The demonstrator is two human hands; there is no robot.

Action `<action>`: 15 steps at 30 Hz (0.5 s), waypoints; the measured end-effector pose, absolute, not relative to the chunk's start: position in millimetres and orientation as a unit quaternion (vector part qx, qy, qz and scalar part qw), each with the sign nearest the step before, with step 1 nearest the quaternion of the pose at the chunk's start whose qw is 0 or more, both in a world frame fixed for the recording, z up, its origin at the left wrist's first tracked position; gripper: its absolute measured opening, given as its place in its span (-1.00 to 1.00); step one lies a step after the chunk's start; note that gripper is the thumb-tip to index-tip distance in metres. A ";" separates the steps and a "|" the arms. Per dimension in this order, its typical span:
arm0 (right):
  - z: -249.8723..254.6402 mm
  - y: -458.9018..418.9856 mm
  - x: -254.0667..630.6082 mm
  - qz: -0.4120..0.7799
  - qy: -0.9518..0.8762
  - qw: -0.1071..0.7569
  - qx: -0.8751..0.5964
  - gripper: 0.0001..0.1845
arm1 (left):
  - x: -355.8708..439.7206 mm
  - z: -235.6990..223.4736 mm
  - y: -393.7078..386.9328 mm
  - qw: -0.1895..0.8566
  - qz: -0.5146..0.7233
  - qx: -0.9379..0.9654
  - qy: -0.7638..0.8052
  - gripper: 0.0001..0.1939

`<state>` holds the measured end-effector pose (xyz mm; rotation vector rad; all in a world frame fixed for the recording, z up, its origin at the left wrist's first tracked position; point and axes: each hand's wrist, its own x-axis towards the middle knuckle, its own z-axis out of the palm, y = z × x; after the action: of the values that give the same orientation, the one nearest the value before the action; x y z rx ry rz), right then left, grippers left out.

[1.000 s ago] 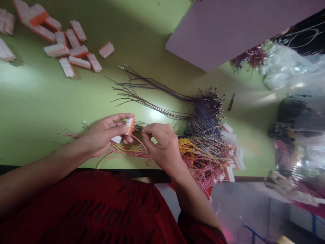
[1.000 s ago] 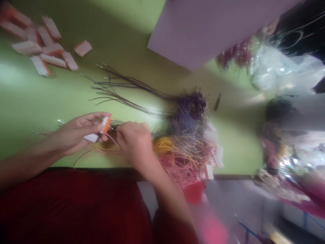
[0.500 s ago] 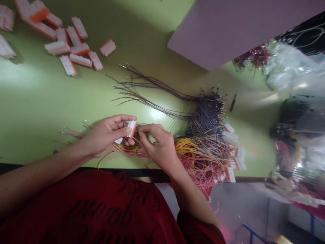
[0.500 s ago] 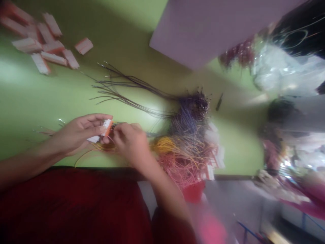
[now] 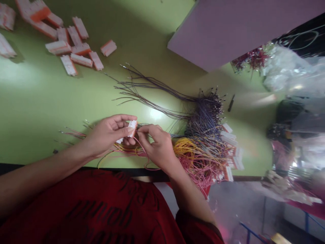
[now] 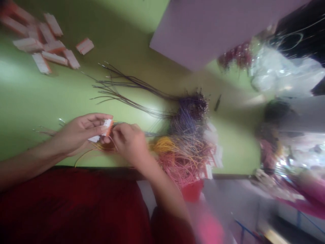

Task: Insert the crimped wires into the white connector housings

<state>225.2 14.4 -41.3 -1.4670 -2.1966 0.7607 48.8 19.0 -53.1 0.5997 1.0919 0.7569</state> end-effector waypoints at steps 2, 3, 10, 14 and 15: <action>-41.7 14.0 225.2 0.257 -0.793 0.188 -0.519 -0.82 | 48.3 -52.4 18.6 0.738 0.342 0.284 0.508 -0.57; -41.5 13.7 225.7 0.251 -0.800 0.181 -0.514 -0.80 | 47.9 -51.8 18.6 0.736 0.339 0.288 0.510 -0.58; -13.0 -4.6 223.9 0.143 -0.795 0.227 -0.544 -0.87 | 49.3 -36.2 15.2 0.713 0.369 0.327 0.499 -0.64; 10.5 -32.2 246.1 0.130 -0.808 0.173 -0.549 -0.51 | 53.6 -23.9 3.2 0.722 0.364 0.385 0.445 -0.64; 15.5 -39.2 263.3 0.114 -0.795 0.180 -0.568 -0.58 | 53.1 -22.6 0.7 0.724 0.369 0.382 0.440 -0.65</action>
<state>263.3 -39.2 15.5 -1.6065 -2.2466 0.3214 53.1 0.7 -22.6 0.8431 0.9704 0.8147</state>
